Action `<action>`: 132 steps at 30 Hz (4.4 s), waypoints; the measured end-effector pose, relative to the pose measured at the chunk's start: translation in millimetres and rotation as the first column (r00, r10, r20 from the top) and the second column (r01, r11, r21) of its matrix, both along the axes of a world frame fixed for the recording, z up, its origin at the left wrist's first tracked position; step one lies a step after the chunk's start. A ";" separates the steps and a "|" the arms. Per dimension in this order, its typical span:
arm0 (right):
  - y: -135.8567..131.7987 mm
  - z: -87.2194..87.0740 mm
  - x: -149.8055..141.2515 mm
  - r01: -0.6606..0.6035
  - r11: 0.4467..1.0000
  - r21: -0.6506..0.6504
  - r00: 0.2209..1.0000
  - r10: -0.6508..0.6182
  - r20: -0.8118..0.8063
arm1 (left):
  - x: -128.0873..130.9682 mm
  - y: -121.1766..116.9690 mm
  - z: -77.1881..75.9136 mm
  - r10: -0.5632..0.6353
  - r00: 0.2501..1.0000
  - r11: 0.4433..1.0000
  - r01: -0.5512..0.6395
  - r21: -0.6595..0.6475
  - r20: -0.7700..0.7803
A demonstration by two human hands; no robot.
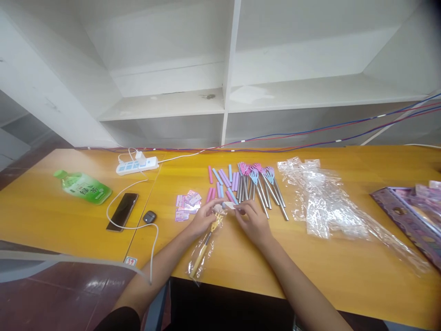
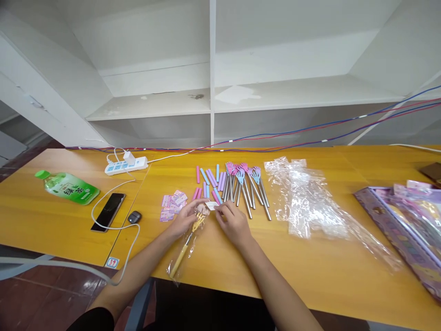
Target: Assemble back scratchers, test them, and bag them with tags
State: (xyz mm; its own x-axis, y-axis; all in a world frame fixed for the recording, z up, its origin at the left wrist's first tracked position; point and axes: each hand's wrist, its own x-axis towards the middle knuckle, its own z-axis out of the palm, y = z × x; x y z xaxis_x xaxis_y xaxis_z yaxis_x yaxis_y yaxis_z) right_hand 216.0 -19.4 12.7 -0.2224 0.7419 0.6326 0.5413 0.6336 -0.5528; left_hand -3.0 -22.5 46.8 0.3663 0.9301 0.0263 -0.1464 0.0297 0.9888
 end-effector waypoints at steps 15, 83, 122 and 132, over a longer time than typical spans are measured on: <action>-7.6 7.9 -0.3 -0.188 0.978 -0.087 0.964 0.167 -0.207 | -1.1 -3.9 -0.3 -0.010 0.994 0.997 0.002 -0.073 -0.108; 3.3 15.2 6.4 -0.126 0.950 -0.286 0.980 0.074 -0.186 | 0.2 2.3 -2.7 0.008 0.785 0.816 0.353 -0.458 0.619; -0.2 13.5 2.7 -0.211 0.937 -0.279 0.977 0.200 -0.067 | 8.4 3.1 -8.9 0.094 0.963 0.953 -0.014 -0.304 0.253; -4.5 12.2 0.3 -0.158 0.971 -0.182 0.983 0.173 0.067 | 6.8 3.5 -2.7 0.032 0.894 0.906 0.163 -0.390 0.448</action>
State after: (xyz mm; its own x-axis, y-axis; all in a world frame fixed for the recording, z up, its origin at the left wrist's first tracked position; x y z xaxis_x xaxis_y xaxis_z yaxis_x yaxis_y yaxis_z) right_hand 216.2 -23.9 24.9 -0.3972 0.7878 0.4707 0.4851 0.6157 -0.6210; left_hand 3.8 -19.0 44.1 0.4676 0.8660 -0.1774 -0.5396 0.4386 0.7186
